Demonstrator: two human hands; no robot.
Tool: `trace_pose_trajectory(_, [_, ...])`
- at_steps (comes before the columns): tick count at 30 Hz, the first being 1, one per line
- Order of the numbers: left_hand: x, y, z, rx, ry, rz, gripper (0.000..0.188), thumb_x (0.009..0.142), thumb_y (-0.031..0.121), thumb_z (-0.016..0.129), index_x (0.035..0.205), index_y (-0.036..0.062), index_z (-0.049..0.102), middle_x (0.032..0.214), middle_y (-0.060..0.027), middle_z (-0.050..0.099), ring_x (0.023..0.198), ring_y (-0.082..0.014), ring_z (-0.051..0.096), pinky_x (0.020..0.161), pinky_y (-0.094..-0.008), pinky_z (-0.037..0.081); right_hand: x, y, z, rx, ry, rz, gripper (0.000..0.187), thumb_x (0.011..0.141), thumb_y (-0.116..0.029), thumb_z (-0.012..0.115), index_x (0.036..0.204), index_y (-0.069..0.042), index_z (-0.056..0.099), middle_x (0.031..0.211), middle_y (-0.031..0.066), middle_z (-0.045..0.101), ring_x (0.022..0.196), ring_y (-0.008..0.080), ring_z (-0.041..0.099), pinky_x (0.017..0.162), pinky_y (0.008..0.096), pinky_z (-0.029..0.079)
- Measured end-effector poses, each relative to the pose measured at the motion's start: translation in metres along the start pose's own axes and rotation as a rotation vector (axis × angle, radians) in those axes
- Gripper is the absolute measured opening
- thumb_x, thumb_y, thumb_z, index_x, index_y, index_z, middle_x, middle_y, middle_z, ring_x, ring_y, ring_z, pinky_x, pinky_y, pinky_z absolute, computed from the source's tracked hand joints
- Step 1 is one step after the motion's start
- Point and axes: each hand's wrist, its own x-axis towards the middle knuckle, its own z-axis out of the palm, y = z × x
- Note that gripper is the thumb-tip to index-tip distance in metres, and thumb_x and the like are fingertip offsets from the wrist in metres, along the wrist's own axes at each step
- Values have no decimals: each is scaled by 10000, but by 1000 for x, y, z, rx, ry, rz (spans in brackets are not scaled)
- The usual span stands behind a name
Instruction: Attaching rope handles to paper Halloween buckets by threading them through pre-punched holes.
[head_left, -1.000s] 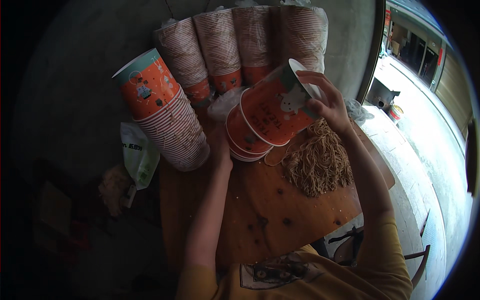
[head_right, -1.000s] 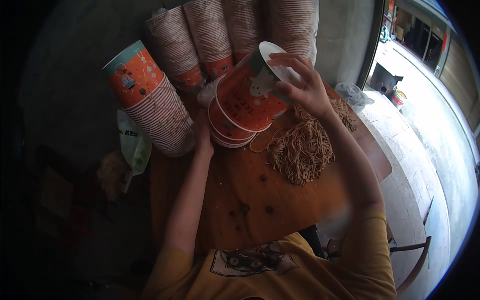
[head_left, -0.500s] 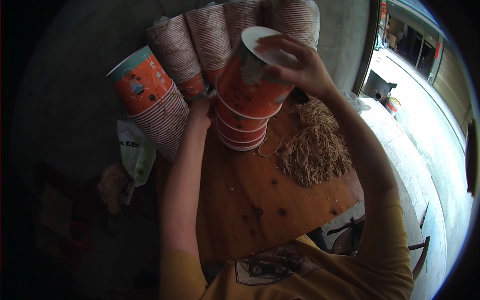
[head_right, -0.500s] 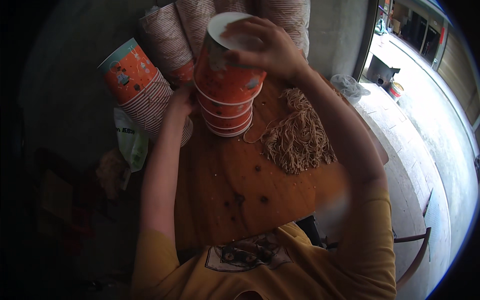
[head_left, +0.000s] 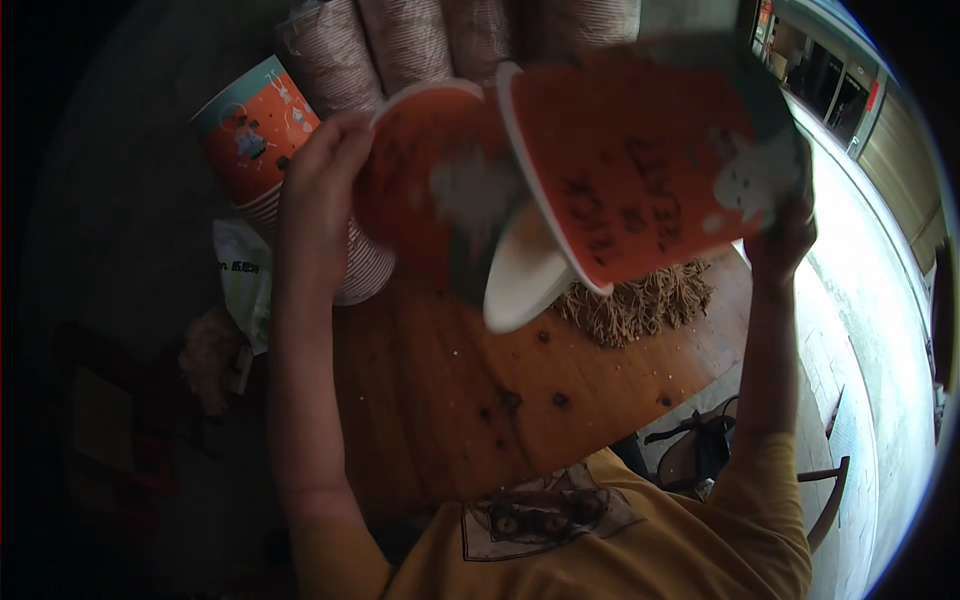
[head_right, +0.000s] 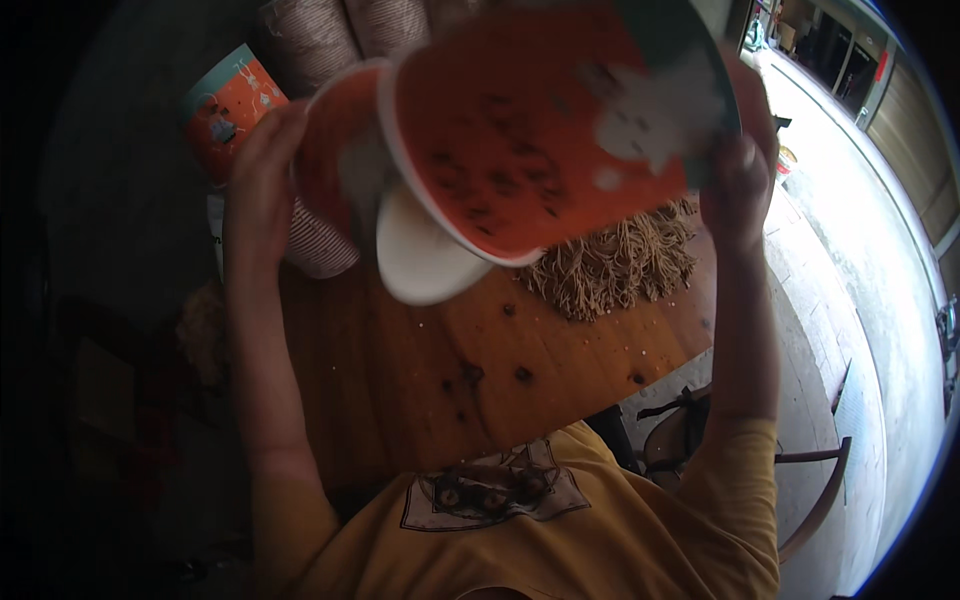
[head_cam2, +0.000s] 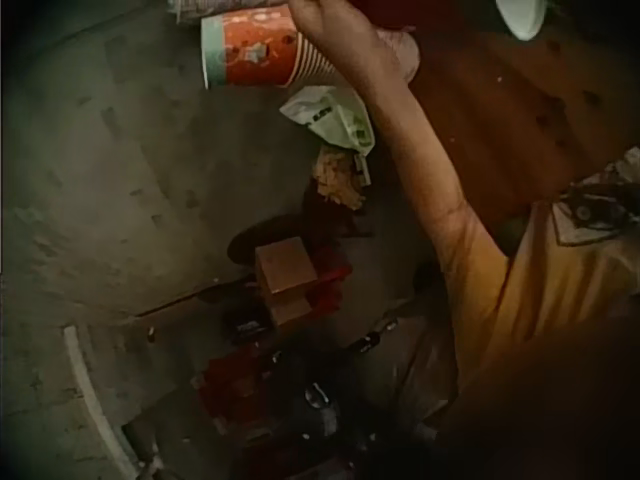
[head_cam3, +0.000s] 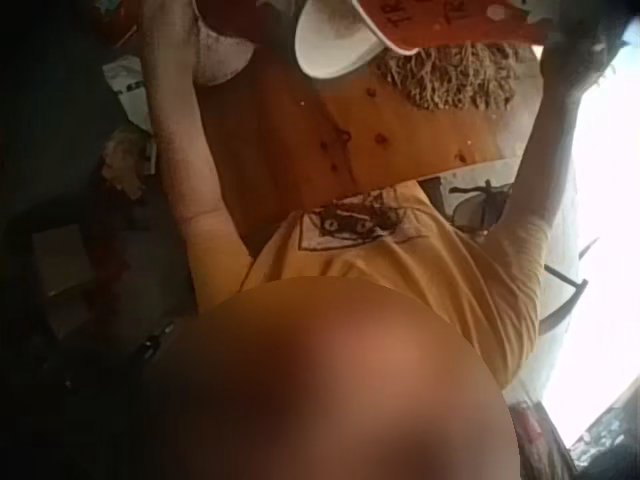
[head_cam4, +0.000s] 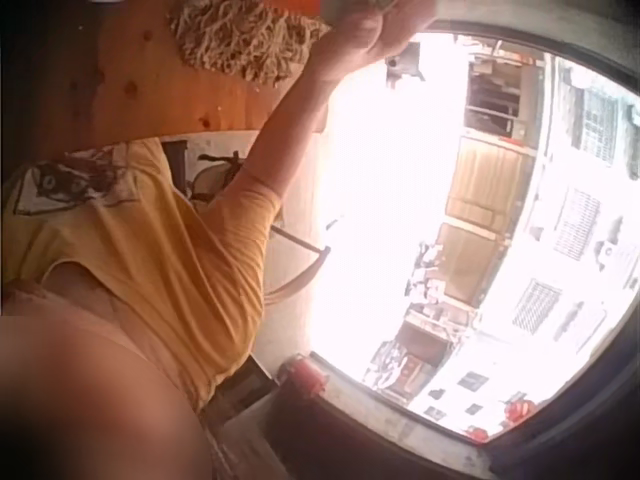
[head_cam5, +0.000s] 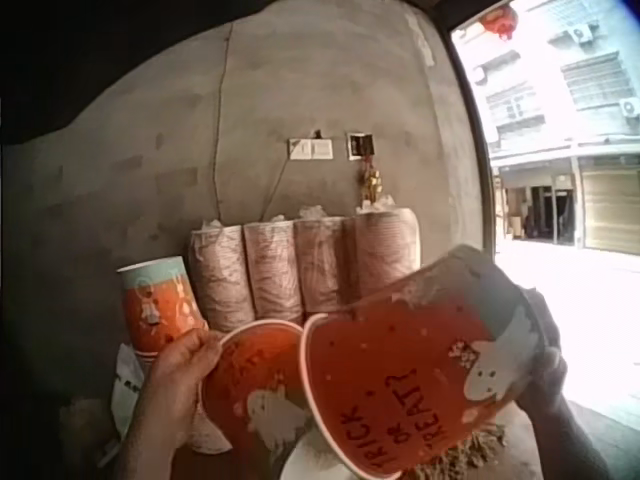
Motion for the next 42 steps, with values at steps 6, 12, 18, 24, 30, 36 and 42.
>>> trace_pose_trajectory(6, [-102, -41, -14, 914, -73, 232, 180, 980, 117, 477, 1110, 19, 553, 982, -132, 615, 928, -225, 612, 811, -323, 473, -155, 42, 13, 461, 643, 730, 704, 888, -592, 463, 1336, -49, 441, 1268, 98, 538, 1167, 245, 515, 1020, 406, 387])
trace_pose_trajectory(12, [-134, -62, -19, 1213, -247, 433, 186, 893, 38, 545, 1076, 4, 548, 960, -178, 576, 896, -355, 571, 760, -436, 466, -179, 19, 86, 639, 467, 819, 623, 856, -538, 560, 1229, -41, 508, 1151, 104, 608, 1050, 254, 602, 951, 409, 472])
trace_pose_trajectory(18, [-172, -34, 32, 264, -341, 34, 363, 990, 276, 459, 1218, -5, 487, 1145, -122, 541, 1049, -207, 518, 901, -362, 421, -182, 3, 123, 782, 265, 787, 733, 824, -539, 602, 1321, -49, 377, 1256, 86, 494, 1178, 180, 480, 990, 350, 399])
trace_pose_trajectory(24, [-177, -24, 44, -95, -118, -535, 272, 980, 189, 467, 1189, 16, 494, 1042, -62, 599, 929, -96, 552, 838, -263, 450, -182, 9, 85, 678, 15, 793, 475, 940, -413, 520, 1199, -16, 536, 1162, 102, 588, 1117, 203, 537, 978, 358, 403])
trace_pose_trajectory(30, [-178, -20, 35, 204, -151, -416, 175, 975, 143, 448, 1073, 22, 527, 913, -34, 604, 791, -64, 536, 705, -236, 451, -100, 79, 53, -650, -420, 244, 94, 830, -119, 638, 916, -105, 674, 875, 81, 614, 899, 292, 597, 763, 402, 510])
trace_pose_trajectory(36, [-181, -27, 33, 479, -211, -250, 119, 932, 111, 509, 983, 12, 550, 653, -31, 532, 588, -63, 469, 540, -255, 406, -69, 176, 83, -734, -815, 296, 237, 850, -329, 600, 928, -122, 685, 927, 105, 632, 948, 314, 598, 789, 441, 493])
trace_pose_trajectory(42, [-186, -25, 29, 454, -141, -253, 98, 915, 103, 532, 948, 14, 556, 640, -35, 522, 571, -71, 462, 525, -258, 391, -57, 164, 111, -875, -1056, 417, 336, 799, -459, 618, 856, -142, 713, 919, 120, 669, 903, 326, 632, 769, 424, 507])
